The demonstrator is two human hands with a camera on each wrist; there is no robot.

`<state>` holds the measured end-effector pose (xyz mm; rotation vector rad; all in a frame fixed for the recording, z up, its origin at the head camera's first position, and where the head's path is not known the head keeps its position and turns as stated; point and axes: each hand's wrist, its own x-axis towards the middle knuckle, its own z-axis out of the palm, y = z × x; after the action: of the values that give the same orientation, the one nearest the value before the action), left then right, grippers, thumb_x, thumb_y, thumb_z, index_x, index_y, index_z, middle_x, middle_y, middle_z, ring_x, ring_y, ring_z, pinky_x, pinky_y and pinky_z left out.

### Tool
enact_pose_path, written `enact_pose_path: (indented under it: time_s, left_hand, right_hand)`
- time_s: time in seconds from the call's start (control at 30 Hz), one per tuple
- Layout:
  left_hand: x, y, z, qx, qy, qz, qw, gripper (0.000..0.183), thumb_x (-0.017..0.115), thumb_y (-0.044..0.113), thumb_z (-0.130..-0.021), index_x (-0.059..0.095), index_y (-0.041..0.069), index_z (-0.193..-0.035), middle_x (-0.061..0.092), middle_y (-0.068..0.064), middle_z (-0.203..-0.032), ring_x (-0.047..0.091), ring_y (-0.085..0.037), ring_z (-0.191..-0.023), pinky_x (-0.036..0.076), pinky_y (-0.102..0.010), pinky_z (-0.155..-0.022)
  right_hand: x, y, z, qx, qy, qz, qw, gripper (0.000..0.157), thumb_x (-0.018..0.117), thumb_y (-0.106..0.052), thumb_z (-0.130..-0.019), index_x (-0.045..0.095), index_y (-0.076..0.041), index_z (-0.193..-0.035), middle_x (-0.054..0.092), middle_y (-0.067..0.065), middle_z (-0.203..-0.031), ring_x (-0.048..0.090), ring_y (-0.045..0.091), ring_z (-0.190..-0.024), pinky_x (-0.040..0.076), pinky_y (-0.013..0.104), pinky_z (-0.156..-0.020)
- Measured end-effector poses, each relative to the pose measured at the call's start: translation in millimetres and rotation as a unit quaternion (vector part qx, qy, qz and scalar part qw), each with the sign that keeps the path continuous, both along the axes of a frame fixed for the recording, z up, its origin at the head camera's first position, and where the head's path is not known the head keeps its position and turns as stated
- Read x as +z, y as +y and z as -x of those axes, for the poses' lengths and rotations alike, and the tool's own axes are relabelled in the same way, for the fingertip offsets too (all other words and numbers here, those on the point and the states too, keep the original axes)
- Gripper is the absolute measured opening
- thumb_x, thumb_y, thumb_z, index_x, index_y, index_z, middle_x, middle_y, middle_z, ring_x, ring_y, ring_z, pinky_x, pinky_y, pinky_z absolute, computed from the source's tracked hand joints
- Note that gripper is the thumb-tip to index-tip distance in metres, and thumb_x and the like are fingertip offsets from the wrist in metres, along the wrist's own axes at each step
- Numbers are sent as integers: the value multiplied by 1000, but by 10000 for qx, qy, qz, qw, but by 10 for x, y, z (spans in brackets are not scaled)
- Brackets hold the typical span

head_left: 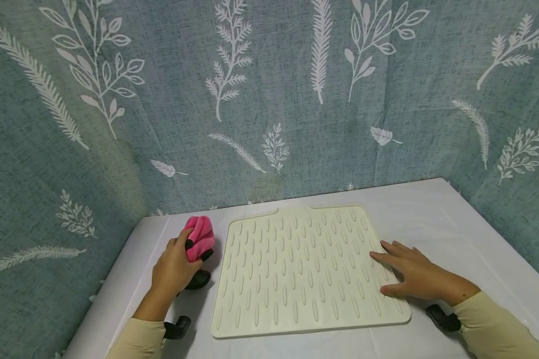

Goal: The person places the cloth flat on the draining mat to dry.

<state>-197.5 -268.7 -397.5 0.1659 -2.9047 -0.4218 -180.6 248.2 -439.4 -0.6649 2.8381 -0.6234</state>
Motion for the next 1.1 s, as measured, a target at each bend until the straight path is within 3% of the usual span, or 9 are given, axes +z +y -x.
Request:
enact_pose_path:
  time_s: [0.27, 0.5, 0.83, 1.1]
  left_hand:
    - [63, 220, -48, -402, 328, -80, 9986, 80, 73, 23, -71, 32, 27, -140, 49, -20, -123, 60, -37, -92, 48, -49, -58]
    - [113, 423, -35, -734, 667, -5, 9951, 83, 76, 22, -67, 35, 27, -139, 51, -17, -120, 60, -35, -94, 50, -52, -65]
    - [176, 773, 38, -1183, 902, 214, 9886, 87, 80, 22, -64, 36, 26, -139, 53, -15, -121, 60, -30, -98, 52, -50, -69]
    - [205, 1035, 41, -1596, 854, 256, 9831, 85, 79, 22, -65, 36, 30, -138, 53, -10, -121, 59, -26, -99, 52, -47, -68]
  right_hand:
    - [-8, 3, -3, -65, 89, -48, 9999, 87, 63, -66, -67, 43, -19, -138, 26, 22, -148, 21, 48, -133, 16, 72, -95]
    - [-17, -7, -3, -55, 153, -9, 9999, 87, 63, -67, -68, 44, -19, -137, 27, 22, -148, 21, 48, -133, 15, 72, -95]
    - [-32, 1, -1, 5, 45, 47, 10000, 86, 61, -67, -69, 41, -21, -139, 24, 21, -149, 19, 48, -134, 13, 72, -96]
    - [-5, -3, -3, -36, 63, -61, 10000, 86, 62, -67, -68, 42, -20, -139, 25, 21, -148, 20, 48, -134, 15, 71, -96]
